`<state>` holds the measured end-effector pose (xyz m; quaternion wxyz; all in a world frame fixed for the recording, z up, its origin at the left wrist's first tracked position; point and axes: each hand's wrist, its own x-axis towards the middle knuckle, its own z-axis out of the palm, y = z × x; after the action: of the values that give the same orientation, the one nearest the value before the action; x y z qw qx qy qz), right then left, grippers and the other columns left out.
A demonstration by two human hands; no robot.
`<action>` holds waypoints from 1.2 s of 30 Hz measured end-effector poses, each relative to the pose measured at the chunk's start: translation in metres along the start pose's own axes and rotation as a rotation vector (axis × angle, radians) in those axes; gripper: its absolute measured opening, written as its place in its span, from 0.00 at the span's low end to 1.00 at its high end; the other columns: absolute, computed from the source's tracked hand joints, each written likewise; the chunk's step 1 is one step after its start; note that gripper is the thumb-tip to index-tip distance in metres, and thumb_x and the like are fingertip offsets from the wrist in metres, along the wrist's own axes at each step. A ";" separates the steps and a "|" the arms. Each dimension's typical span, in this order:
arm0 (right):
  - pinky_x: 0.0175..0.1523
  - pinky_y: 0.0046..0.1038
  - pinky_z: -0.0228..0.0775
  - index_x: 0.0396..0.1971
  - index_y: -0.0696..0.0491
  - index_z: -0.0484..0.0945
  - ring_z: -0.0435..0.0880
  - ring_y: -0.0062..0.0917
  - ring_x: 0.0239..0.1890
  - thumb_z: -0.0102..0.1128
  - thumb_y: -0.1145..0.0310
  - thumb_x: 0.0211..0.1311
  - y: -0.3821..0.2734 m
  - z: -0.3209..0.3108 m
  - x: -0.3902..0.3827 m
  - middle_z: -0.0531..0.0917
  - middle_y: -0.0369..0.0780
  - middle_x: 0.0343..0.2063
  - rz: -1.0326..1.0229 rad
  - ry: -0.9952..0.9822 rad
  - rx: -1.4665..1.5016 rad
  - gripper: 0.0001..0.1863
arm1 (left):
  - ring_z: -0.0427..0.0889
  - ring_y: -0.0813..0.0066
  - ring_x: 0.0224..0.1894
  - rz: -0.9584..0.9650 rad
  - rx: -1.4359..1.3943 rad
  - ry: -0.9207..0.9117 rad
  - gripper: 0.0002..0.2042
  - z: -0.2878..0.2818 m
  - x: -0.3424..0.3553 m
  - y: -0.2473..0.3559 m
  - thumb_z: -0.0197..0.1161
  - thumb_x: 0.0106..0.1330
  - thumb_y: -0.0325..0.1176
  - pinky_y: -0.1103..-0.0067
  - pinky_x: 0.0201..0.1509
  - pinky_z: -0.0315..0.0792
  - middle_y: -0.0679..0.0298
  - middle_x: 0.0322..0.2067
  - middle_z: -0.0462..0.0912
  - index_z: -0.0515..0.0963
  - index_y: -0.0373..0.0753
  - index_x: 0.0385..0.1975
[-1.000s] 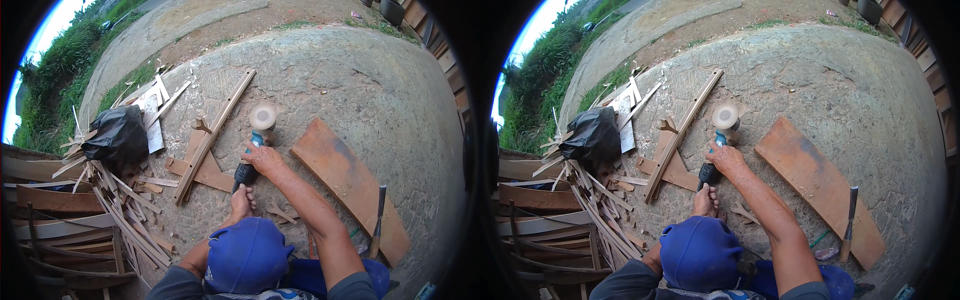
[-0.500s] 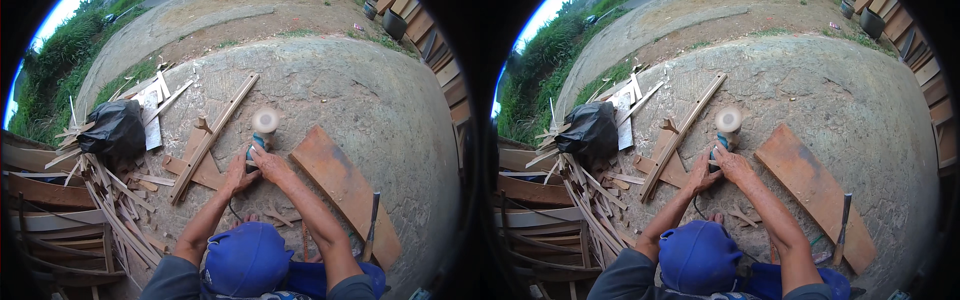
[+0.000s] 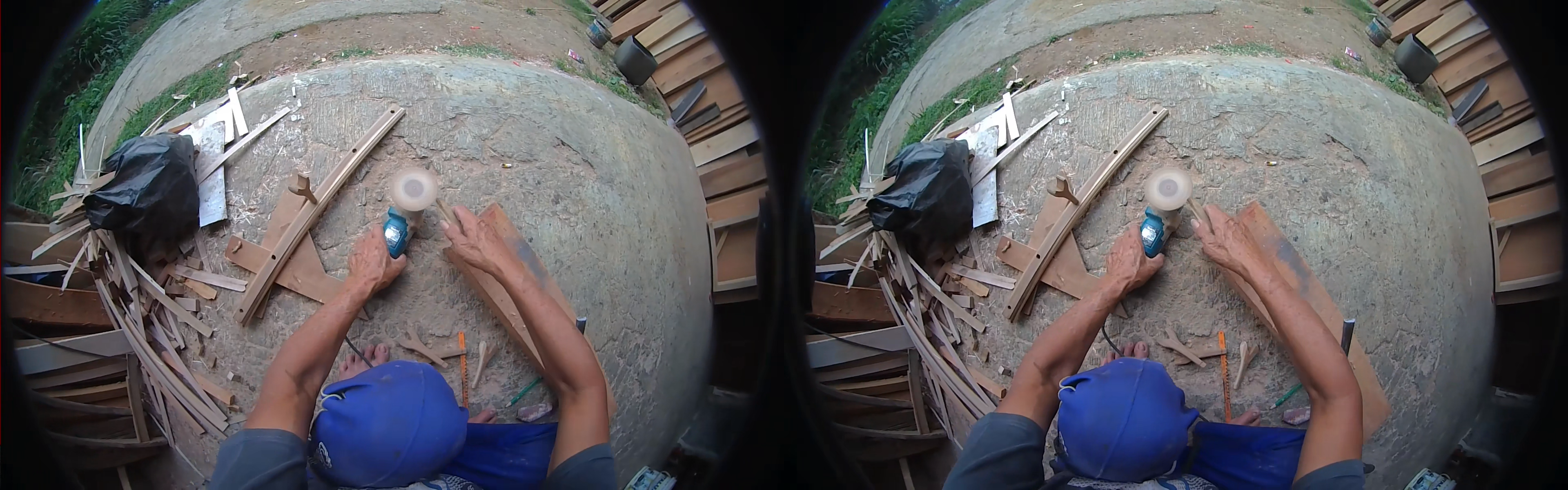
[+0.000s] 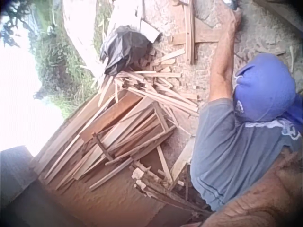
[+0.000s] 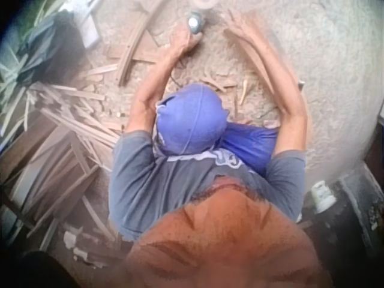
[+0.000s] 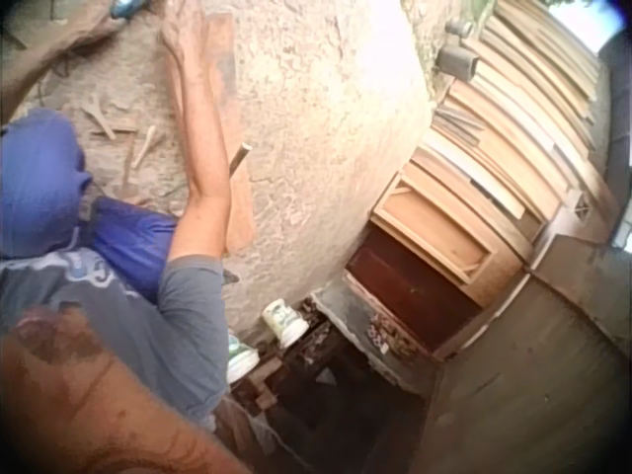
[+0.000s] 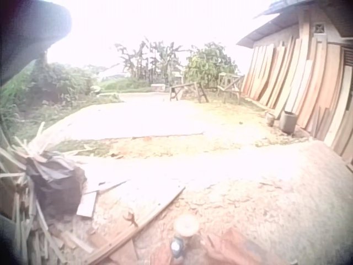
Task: The person carves a small wooden piece using a chisel and mallet, then smooths it with a power sander. They fit the carved piece into a slot on a larger wooden frame and continue refining the shape.
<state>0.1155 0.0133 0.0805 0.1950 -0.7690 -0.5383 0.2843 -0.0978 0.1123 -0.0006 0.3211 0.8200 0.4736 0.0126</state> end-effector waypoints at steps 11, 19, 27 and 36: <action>0.52 0.42 0.73 0.53 0.57 0.72 0.83 0.47 0.46 0.55 0.58 0.74 0.031 -0.025 -0.047 0.82 0.52 0.37 0.022 0.148 0.020 0.19 | 0.78 0.45 0.53 0.072 0.039 -0.001 0.30 0.003 -0.024 0.009 0.72 0.54 0.43 0.57 0.56 0.74 0.45 0.46 0.79 0.69 0.33 0.52; 0.49 0.43 0.75 0.55 0.53 0.74 0.86 0.46 0.44 0.54 0.56 0.73 0.056 -0.009 -0.063 0.85 0.50 0.39 -0.006 0.121 0.060 0.19 | 0.80 0.45 0.52 0.067 0.094 -0.041 0.29 0.014 -0.020 0.021 0.73 0.55 0.41 0.56 0.55 0.75 0.44 0.46 0.80 0.70 0.33 0.51; 0.47 0.40 0.74 0.54 0.52 0.76 0.84 0.39 0.40 0.52 0.55 0.75 0.053 -0.003 -0.038 0.83 0.47 0.34 0.077 0.039 0.156 0.19 | 0.81 0.45 0.52 0.059 0.123 -0.063 0.28 0.009 -0.010 0.029 0.73 0.55 0.41 0.57 0.57 0.76 0.43 0.46 0.81 0.69 0.33 0.51; 0.47 0.36 0.73 0.49 0.57 0.79 0.82 0.31 0.38 0.54 0.54 0.74 0.058 0.000 -0.032 0.82 0.43 0.33 0.090 0.076 0.319 0.20 | 0.82 0.43 0.51 0.072 0.145 -0.070 0.29 0.011 -0.007 0.027 0.73 0.54 0.42 0.56 0.56 0.76 0.43 0.45 0.82 0.69 0.33 0.50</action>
<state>0.1493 -0.0367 0.0528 0.3221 -0.7618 -0.4437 0.3451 -0.0779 0.0915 0.0069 0.2767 0.8576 0.4318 -0.0388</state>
